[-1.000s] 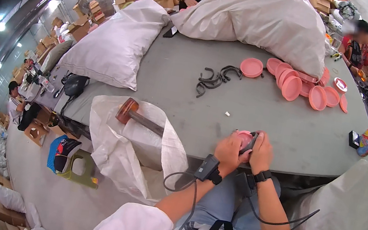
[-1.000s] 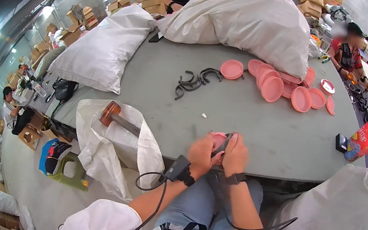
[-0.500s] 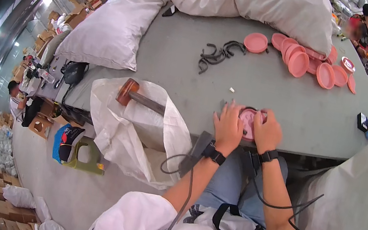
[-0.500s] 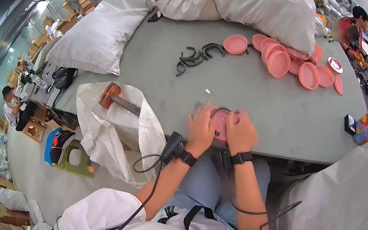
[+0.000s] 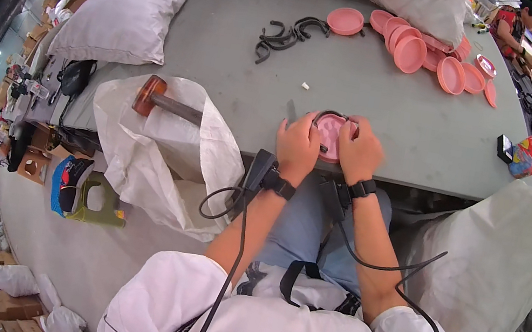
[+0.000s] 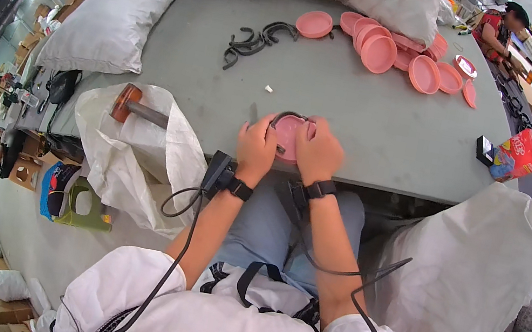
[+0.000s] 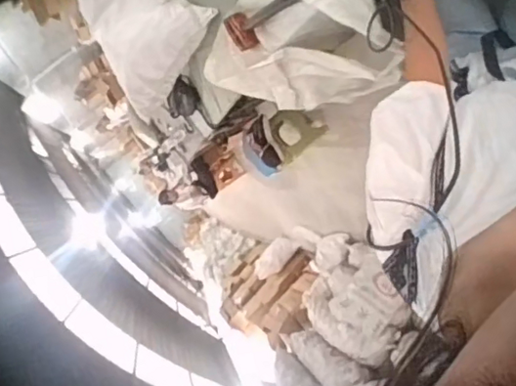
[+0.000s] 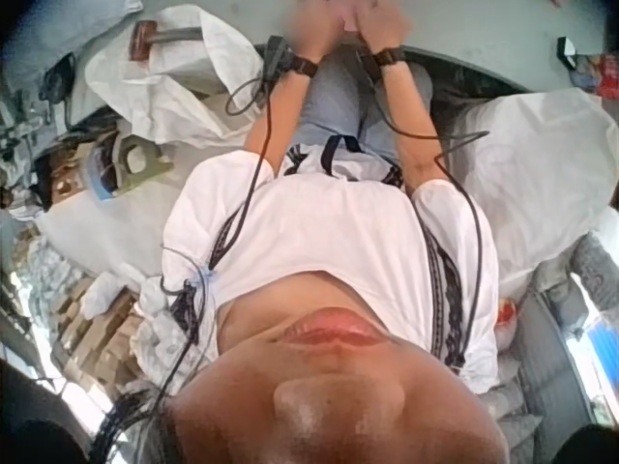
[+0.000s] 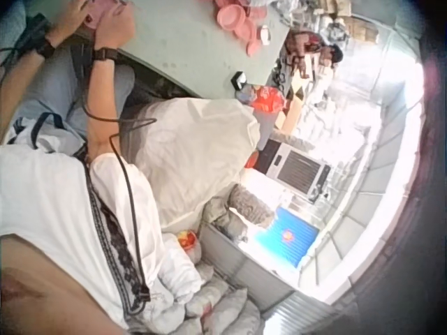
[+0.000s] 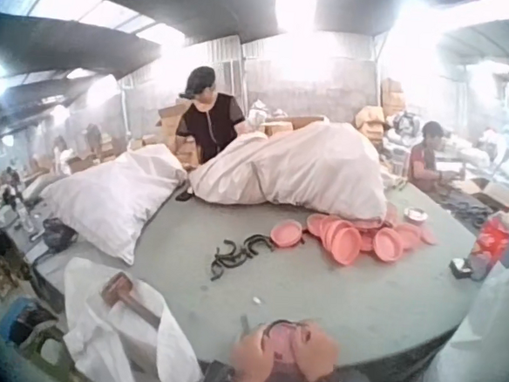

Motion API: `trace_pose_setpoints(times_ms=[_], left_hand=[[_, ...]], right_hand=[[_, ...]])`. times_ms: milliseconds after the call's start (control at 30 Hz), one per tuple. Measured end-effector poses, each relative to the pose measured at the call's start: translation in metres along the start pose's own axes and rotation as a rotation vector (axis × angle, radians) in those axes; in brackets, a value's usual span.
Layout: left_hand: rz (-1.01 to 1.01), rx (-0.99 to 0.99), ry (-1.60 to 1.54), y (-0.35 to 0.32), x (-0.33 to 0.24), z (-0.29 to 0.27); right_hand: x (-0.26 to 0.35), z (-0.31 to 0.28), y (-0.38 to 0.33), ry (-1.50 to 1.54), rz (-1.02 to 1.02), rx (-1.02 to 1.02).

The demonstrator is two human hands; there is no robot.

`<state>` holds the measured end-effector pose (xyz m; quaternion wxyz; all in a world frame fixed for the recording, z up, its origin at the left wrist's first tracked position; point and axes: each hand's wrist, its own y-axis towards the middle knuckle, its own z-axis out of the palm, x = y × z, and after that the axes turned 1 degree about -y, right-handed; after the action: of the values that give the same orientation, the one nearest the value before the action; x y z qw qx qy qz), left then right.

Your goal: Assembling rubber seals into the grooves of pink plastic lids.

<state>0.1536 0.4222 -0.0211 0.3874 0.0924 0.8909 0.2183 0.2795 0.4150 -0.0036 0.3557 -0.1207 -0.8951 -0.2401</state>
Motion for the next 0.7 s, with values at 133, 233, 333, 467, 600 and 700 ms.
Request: trace_pose_setpoints(times_ms=[133,233,333,467,600,700], left_hand=[[-0.005,0.016,-0.005,0.0,-0.001,0.0],[0.023,-0.001,-0.019,0.0,-0.001,0.001],[0.031,-0.004,-0.014,0.001,-0.002,0.001],[0.02,0.029,-0.018,0.003,0.001,-0.006],[-0.129,0.086,-0.118,0.001,0.003,-0.013],[-0.366,0.1,-0.596,-0.006,-0.004,-0.042]], right_hand=[[-0.002,0.001,0.0,0.021,-0.008,-0.01],[-0.001,-0.002,0.001,0.027,-0.012,-0.014],[0.0,-0.003,0.001,0.033,-0.019,-0.022],[0.002,0.0,0.001,0.047,-0.018,-0.004],[-0.013,0.009,0.003,0.307,-0.022,0.012],[-0.048,0.005,0.006,0.541,0.068,-0.025]])
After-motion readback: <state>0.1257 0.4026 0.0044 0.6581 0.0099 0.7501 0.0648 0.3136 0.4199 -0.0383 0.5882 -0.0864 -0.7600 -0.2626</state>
